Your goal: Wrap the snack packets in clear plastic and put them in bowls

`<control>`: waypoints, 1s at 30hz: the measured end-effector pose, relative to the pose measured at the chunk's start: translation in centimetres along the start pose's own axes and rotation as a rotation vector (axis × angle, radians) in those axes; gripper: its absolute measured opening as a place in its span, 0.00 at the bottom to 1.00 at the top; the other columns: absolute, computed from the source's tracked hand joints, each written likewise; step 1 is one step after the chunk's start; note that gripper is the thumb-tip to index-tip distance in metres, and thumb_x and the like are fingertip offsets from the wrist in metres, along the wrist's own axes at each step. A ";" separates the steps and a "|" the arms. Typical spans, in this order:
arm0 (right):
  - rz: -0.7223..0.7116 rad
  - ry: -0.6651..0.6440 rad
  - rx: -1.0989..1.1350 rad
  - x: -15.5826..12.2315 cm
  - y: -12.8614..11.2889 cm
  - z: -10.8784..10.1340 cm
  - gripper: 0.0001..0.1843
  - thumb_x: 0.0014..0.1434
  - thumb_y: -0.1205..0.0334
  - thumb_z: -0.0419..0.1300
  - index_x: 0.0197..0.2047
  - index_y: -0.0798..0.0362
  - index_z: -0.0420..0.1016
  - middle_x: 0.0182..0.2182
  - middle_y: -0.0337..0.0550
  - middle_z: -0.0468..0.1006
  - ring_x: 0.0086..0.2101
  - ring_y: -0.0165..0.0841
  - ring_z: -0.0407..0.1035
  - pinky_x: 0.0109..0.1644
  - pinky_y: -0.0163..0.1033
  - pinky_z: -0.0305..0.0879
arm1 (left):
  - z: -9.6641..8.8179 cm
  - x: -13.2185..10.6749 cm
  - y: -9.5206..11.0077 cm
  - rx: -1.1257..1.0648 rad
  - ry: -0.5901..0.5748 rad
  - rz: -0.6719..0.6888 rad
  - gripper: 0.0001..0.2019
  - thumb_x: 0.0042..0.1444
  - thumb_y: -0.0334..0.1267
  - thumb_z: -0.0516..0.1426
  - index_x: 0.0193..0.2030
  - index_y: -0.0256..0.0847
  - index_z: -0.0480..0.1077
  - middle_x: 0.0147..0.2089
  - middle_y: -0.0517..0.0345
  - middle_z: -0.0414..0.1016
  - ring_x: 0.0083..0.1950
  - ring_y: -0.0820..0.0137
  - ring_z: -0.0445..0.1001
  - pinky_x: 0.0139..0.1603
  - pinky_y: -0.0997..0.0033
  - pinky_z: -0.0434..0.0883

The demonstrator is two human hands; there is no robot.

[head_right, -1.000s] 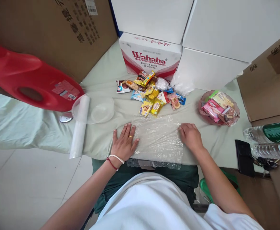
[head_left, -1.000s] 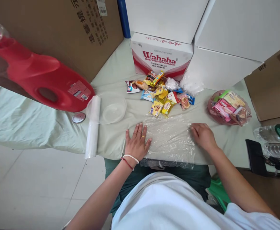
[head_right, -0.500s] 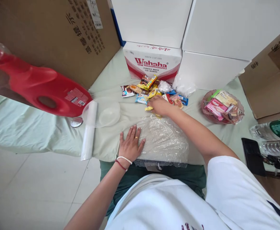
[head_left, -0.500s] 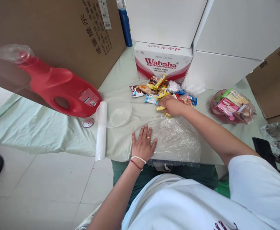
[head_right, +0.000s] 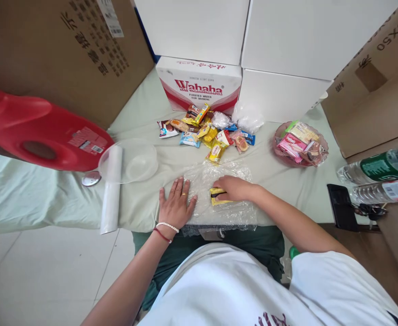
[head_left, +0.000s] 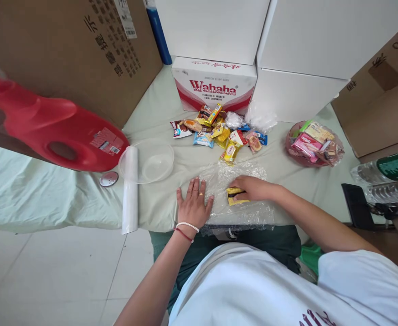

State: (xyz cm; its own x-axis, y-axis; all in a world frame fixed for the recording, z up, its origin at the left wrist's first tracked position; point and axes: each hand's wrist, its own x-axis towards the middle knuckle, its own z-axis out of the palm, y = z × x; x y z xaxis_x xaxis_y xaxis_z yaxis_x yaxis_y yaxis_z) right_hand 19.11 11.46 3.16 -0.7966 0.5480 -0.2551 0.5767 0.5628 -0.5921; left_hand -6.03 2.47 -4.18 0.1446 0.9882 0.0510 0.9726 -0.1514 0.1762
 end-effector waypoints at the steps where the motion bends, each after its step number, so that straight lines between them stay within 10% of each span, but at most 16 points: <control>1: 0.028 0.072 -0.068 0.5 0.1 0.2 0.14 0.64 0.54 0.66 0.48 0.53 0.80 0.42 0.50 0.80 0.44 0.42 0.71 0.47 0.40 0.65 | 0.0 0.0 0.0 0.001 -0.001 -0.003 0.33 0.72 0.51 0.43 0.77 0.37 0.53 0.79 0.39 0.50 0.80 0.52 0.52 0.77 0.29 0.41; 10: 0.452 0.601 -0.130 4.0 7.8 -4.6 0.17 0.64 0.69 0.51 0.48 0.57 0.79 0.47 0.56 0.80 0.48 0.45 0.71 0.54 0.46 0.64 | -0.1 0.1 0.1 0.023 0.009 -0.011 0.32 0.72 0.51 0.44 0.77 0.36 0.55 0.79 0.39 0.51 0.79 0.53 0.54 0.77 0.30 0.42; 14: 0.716 0.798 -0.013 4.4 10.6 -5.6 0.16 0.68 0.60 0.51 0.48 0.55 0.78 0.45 0.55 0.81 0.46 0.46 0.73 0.52 0.47 0.66 | -0.2 0.2 0.0 0.012 0.002 -0.006 0.32 0.72 0.51 0.44 0.77 0.38 0.56 0.79 0.40 0.52 0.79 0.52 0.54 0.77 0.30 0.42; 23: 0.772 0.808 0.171 8.8 11.0 -5.2 0.10 0.62 0.58 0.60 0.38 0.54 0.79 0.33 0.47 0.81 0.38 0.40 0.74 0.45 0.41 0.66 | -0.1 -0.6 0.3 0.033 0.134 -0.055 0.30 0.70 0.51 0.50 0.76 0.47 0.59 0.82 0.44 0.44 0.82 0.46 0.39 0.77 0.28 0.37; 30: 0.612 0.976 0.230 4.1 10.5 -6.1 0.14 0.63 0.57 0.54 0.44 0.53 0.78 0.33 0.45 0.79 0.32 0.38 0.70 0.41 0.43 0.66 | -0.4 0.0 0.0 -0.011 -0.013 -0.012 0.29 0.73 0.49 0.43 0.77 0.48 0.55 0.80 0.48 0.52 0.81 0.51 0.49 0.75 0.24 0.34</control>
State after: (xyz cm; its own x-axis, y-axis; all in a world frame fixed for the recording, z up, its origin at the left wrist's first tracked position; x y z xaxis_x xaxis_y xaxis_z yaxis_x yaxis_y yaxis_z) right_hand 23.00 23.42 0.59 0.1362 0.9866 0.0900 0.6894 -0.0292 -0.7238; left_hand -6.10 2.43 -3.74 0.1356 0.9901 0.0365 0.9722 -0.1401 0.1875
